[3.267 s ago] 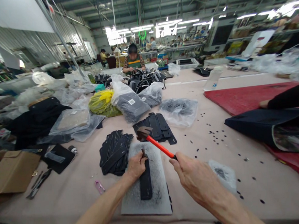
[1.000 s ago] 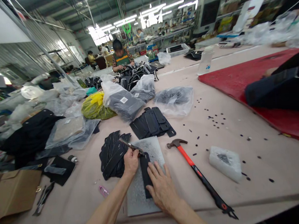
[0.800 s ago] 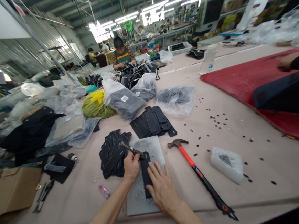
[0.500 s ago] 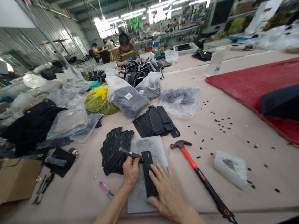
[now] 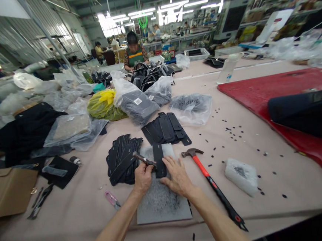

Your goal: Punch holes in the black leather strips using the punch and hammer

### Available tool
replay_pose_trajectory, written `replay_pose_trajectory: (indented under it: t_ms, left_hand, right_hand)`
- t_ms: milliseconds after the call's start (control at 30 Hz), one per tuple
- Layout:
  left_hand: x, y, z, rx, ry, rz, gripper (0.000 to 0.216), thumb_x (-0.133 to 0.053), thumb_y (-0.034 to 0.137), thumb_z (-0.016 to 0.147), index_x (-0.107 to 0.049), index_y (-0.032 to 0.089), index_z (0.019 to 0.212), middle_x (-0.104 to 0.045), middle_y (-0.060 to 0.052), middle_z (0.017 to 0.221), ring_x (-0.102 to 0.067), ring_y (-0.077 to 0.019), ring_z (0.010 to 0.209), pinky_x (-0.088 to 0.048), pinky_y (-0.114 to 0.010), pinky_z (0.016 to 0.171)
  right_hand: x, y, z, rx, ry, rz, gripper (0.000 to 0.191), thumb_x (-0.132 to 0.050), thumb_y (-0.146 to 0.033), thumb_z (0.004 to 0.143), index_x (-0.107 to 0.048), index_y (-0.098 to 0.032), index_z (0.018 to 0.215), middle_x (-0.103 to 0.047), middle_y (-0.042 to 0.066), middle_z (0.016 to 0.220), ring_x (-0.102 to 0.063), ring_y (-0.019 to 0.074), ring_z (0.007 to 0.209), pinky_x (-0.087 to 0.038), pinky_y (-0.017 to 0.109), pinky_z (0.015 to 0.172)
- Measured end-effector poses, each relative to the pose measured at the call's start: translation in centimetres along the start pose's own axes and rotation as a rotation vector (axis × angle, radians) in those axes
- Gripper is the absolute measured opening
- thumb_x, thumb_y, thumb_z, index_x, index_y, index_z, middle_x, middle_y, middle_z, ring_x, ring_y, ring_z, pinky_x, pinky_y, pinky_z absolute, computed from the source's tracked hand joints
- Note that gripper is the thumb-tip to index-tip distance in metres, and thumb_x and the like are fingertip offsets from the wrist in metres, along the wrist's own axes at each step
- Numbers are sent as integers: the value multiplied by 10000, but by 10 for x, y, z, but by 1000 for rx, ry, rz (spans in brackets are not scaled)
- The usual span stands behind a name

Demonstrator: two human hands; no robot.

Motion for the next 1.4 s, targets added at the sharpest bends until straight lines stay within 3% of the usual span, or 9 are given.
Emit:
replay_pose_trajectory:
  t_ms: [133,333,1000,1400]
  left_hand:
    - [-11,4,-4,-17,-61,-17,211,-515,196,854,-712,176,926,-749,-44,891,-692,-179,842,-541,-275,778]
    - [-20,7,-6,-45,-98,22,213,-502,188,856,-699,182,937,-749,-42,926,-694,-186,884,-553,-295,808]
    - [-30,10,-8,-95,-158,164,246,-494,243,883,-712,191,984,-751,-47,986,-691,-194,954,-545,-323,899]
    - [-40,9,-13,-217,-170,338,267,-457,172,878,-696,200,994,-743,-55,1019,-683,-215,1002,-533,-370,945]
  right_hand:
    - [-6,4,-17,-7,39,78,591,-502,-440,884,-414,-182,1408,-353,154,1511,-219,304,1431,-154,599,1110]
    - [-5,6,-16,-60,88,132,518,-502,-334,868,-464,-191,1365,-388,127,1496,-219,293,1432,-150,582,1120]
    - [2,8,-17,-81,110,206,539,-521,-273,842,-460,-188,1370,-377,107,1504,-207,278,1431,-199,571,1123]
    - [1,9,-17,-80,110,219,539,-522,-241,829,-456,-179,1360,-365,103,1511,-199,280,1431,-192,568,1124]
Point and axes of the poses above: each hand's wrist, its own z-axis towards the middle knuckle, its own x-axis out of the back of the hand, y = z × x, the point moved 9 cm from there along z, towards the middle knuckle
